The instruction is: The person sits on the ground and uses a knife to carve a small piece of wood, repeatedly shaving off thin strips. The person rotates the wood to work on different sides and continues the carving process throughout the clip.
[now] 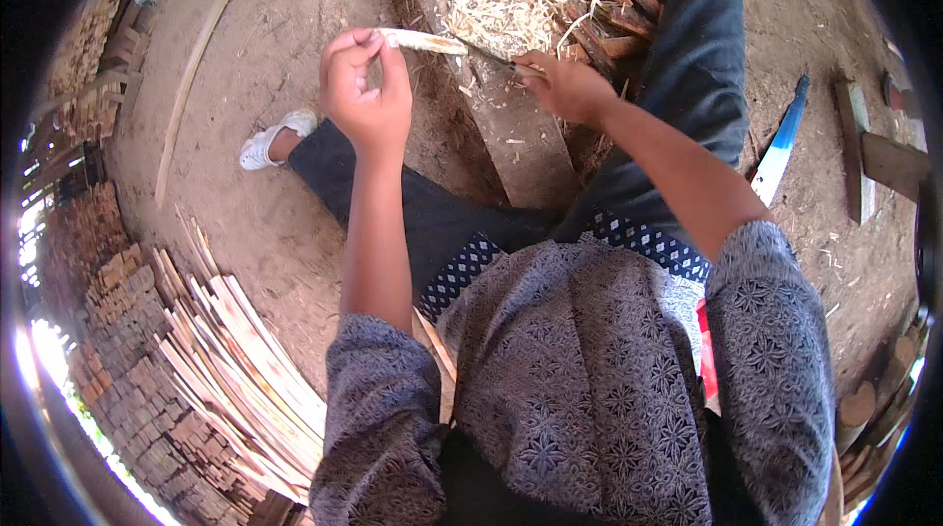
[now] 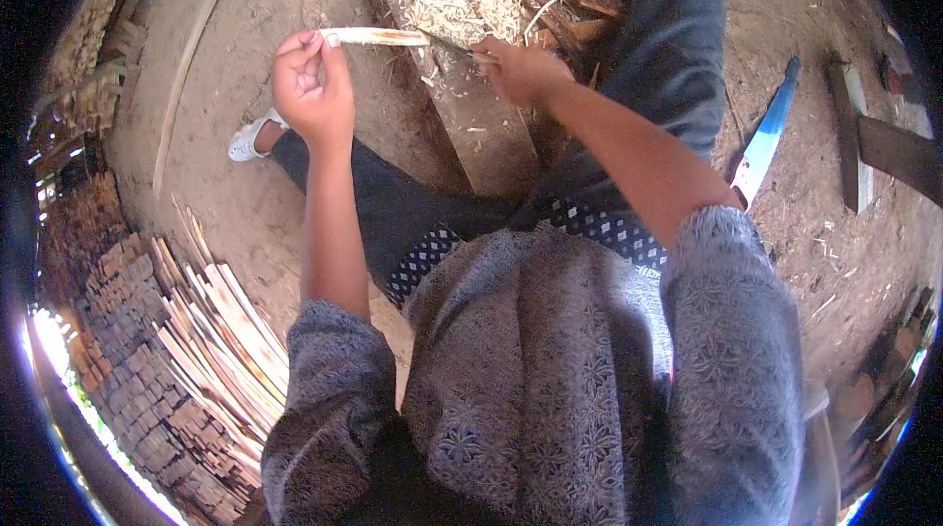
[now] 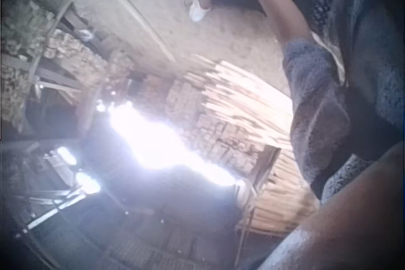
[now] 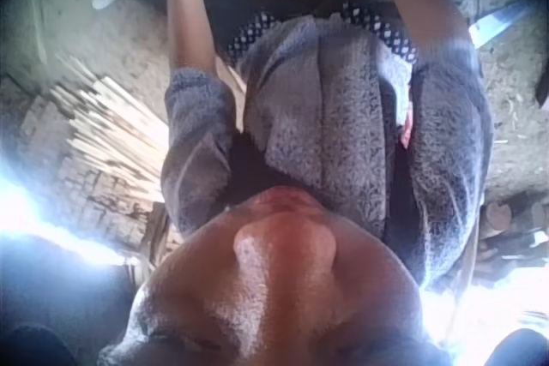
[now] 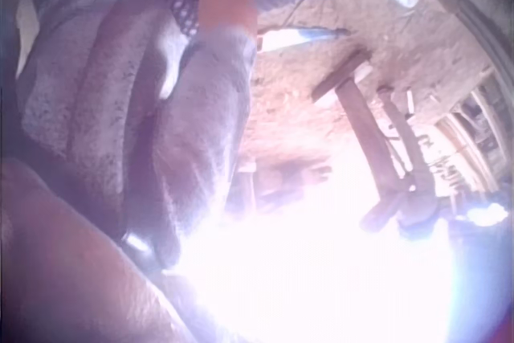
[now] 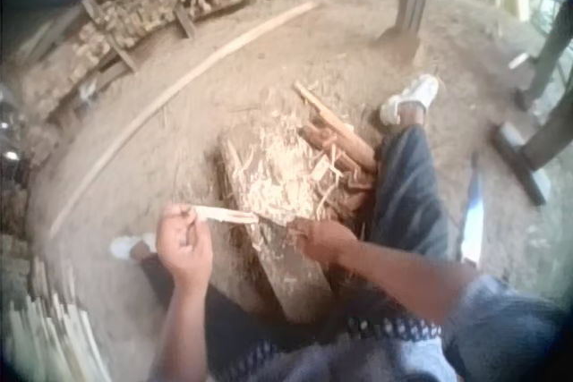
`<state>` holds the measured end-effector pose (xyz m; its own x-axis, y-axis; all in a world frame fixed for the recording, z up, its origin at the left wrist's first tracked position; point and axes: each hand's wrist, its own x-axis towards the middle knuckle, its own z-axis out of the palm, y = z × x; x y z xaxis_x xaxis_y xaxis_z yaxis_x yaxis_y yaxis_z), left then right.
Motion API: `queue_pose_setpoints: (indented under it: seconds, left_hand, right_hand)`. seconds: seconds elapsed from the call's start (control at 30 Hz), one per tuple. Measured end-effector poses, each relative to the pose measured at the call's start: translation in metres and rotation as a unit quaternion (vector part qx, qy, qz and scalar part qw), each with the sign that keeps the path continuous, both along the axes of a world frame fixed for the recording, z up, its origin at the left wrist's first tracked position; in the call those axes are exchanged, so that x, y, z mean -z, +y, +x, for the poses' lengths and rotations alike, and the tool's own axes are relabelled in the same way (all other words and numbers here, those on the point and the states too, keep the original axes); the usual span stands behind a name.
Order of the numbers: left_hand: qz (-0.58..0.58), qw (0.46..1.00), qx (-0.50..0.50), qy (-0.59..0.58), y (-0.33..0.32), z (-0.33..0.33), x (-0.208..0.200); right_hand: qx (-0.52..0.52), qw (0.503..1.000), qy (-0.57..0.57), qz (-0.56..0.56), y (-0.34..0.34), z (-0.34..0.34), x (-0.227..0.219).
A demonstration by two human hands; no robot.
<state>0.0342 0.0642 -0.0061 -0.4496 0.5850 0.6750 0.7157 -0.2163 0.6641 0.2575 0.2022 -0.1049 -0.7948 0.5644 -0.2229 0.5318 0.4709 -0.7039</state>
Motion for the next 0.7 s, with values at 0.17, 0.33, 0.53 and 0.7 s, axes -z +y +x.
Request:
queue_pose_setpoints:
  seconds: [0.17, 0.33, 0.53, 0.7]
  left_hand:
    - [-0.013, 0.999, 0.026, -0.046, -0.02, 0.001, -0.004]
    - [-0.032, 0.998, 0.036, -0.049, -0.04, 0.003, -0.003]
    - [-0.058, 0.995, 0.042, 0.074, -0.047, 0.013, -0.009]
    - [-0.067, 0.994, 0.036, 0.078, -0.061, 0.023, -0.008]
  right_hand:
    - [0.038, 0.993, 0.083, -0.081, -0.021, -0.025, -0.106]
    - [0.115, 0.942, 0.301, -0.097, -0.034, -0.024, -0.156]
    - [-0.055, 0.998, 0.03, 0.026, -0.009, 0.001, -0.071]
    - [0.016, 0.957, 0.288, -0.029, -0.037, -0.012, -0.126]
